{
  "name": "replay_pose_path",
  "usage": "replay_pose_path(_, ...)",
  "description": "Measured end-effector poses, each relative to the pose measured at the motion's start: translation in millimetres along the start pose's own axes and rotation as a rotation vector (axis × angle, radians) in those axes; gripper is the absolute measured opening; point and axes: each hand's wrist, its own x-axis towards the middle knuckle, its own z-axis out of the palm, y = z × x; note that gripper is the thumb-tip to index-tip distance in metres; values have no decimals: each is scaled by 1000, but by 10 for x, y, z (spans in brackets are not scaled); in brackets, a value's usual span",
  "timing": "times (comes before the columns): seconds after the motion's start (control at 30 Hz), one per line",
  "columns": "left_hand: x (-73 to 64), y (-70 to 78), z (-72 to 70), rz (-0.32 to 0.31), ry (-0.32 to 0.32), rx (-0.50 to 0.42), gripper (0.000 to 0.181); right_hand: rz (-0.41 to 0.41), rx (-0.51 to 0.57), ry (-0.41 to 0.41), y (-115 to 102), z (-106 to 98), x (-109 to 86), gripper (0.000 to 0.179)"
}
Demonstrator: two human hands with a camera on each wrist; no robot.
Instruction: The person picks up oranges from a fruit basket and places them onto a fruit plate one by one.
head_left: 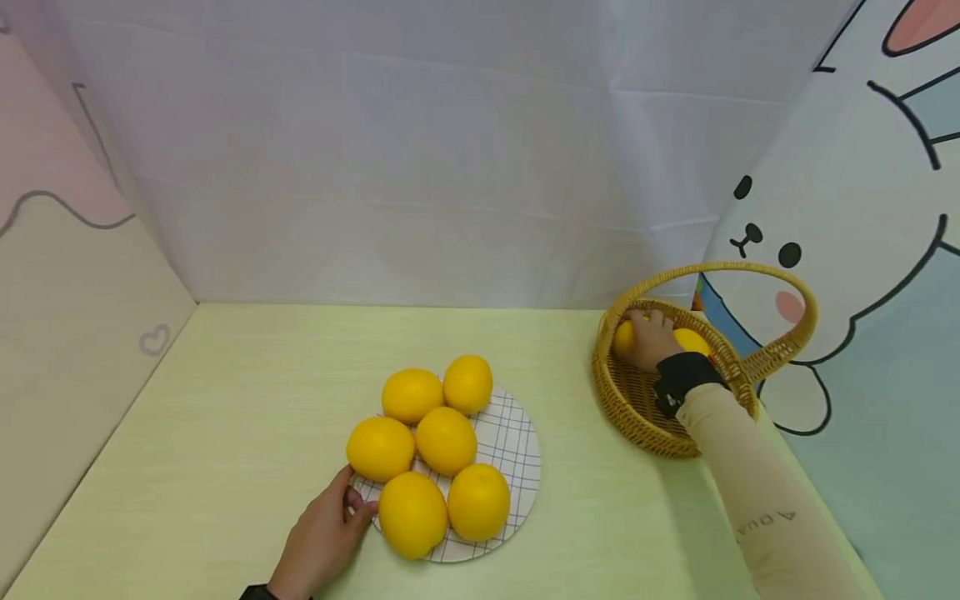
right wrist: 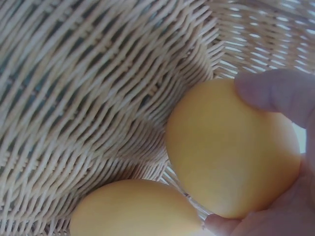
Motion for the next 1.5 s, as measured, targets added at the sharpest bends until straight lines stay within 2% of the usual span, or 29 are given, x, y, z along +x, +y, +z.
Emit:
replay_pose_path(0.33, -3, -17, 17, 26, 16, -6, 54, -35, 55, -15, -130, -168, -175, 69)
replay_pose_path(0.77, -11, -18, 27, 5, 7, 1, 56, -96, 40, 28, -271, -373, -392, 71)
replay_pose_path(0.93, -20, -17, 22, 32, 15, 10, 58, -99, 51, 44, -326, -491, -503, 73)
replay_pose_path(1.03, -27, -5, 12, 28, 13, 10, 56, -90, 72, 46, -373, -548, -588, 74)
replay_pose_path(1.23, -44, 2, 14, 17, 18, 4, 54, -79, 93, 32, -499, -612, -718, 75)
replay_pose_path(1.5, -66, 1, 45, 30, 28, 4, 54, -133, 116, 16, -756, -699, -883, 73)
